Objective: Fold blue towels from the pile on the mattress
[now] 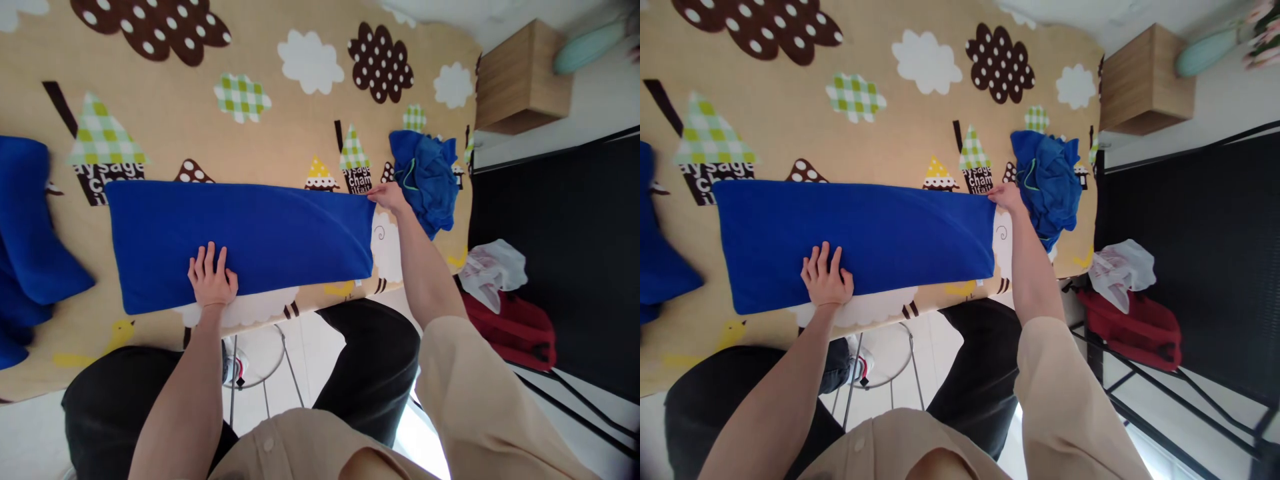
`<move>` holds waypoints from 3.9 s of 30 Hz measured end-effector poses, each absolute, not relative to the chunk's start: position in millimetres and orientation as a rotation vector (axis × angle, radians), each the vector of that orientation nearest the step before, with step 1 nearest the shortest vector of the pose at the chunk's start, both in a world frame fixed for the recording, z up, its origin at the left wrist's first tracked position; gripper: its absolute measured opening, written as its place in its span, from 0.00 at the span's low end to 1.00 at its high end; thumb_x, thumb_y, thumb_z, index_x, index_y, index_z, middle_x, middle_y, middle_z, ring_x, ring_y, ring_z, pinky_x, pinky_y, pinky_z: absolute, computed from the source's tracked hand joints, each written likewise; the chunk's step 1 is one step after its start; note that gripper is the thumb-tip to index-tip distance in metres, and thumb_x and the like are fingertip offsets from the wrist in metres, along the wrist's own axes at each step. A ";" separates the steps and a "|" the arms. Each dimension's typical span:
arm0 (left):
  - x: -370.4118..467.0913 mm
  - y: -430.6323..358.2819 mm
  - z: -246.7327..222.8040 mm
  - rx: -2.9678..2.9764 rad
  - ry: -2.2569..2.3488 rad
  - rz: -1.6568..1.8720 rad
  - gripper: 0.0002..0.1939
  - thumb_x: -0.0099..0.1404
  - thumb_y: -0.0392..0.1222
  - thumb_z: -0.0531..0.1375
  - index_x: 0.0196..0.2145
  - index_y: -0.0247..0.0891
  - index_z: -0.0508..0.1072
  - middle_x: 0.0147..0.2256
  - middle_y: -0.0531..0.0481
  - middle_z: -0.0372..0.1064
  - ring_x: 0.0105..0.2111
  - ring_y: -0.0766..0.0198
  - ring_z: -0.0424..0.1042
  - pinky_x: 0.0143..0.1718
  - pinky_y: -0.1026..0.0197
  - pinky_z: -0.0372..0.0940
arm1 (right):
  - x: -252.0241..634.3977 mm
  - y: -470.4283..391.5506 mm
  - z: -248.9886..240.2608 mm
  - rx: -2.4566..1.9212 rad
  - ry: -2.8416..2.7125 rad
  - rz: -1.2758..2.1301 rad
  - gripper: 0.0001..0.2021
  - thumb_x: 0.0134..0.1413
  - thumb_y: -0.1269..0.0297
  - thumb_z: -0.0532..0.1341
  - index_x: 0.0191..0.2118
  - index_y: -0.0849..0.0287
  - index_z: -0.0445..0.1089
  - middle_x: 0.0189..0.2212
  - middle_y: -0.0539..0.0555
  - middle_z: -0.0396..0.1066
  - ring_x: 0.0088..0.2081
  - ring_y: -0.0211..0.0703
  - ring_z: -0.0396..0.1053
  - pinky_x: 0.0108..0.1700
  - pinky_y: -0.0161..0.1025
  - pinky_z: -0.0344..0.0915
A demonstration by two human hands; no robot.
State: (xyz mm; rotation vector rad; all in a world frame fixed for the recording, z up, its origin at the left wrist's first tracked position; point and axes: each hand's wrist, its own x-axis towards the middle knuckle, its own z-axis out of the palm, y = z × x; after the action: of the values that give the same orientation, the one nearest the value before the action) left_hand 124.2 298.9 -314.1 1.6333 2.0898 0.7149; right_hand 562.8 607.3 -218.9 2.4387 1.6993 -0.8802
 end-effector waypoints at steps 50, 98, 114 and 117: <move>122.4 297.8 -312.5 1.555 2.024 0.715 0.35 0.62 0.41 0.58 0.67 0.39 0.66 0.71 0.41 0.51 0.73 0.42 0.44 0.72 0.32 0.34 | 486.4 525.7 -290.2 2.550 1.837 -0.133 0.33 0.73 0.51 0.33 0.76 0.58 0.46 0.75 0.63 0.41 0.75 0.49 0.39 0.72 0.64 0.42; 127.8 301.6 -297.5 1.512 2.051 0.575 0.35 0.63 0.42 0.57 0.68 0.41 0.64 0.72 0.44 0.49 0.74 0.46 0.41 0.73 0.35 0.32 | 379.9 288.2 -232.9 1.709 2.407 -1.222 0.35 0.71 0.56 0.51 0.77 0.53 0.39 0.76 0.58 0.38 0.77 0.52 0.33 0.74 0.62 0.40; 143.9 305.3 -269.9 1.535 2.202 0.425 0.30 0.65 0.38 0.53 0.65 0.40 0.66 0.70 0.41 0.54 0.73 0.48 0.46 0.72 0.37 0.40 | 305.7 269.5 -244.5 2.435 -0.319 -2.812 0.07 0.55 0.64 0.69 0.35 0.59 0.72 0.32 0.53 0.81 0.20 0.30 0.67 0.26 0.28 0.66; 152.8 328.1 -259.4 1.430 2.301 0.451 0.23 0.67 0.37 0.51 0.58 0.38 0.71 0.67 0.37 0.59 0.69 0.46 0.53 0.69 0.37 0.48 | 301.3 268.5 -234.6 2.536 -0.490 -2.759 0.08 0.54 0.66 0.70 0.36 0.58 0.70 0.30 0.51 0.80 0.20 0.31 0.68 0.25 0.28 0.67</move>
State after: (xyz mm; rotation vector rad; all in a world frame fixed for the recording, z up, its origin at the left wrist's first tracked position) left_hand 152.8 328.1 -259.4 1.4295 2.3015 0.4513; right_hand 301.3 268.5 -234.6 2.5358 -0.4902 -2.7592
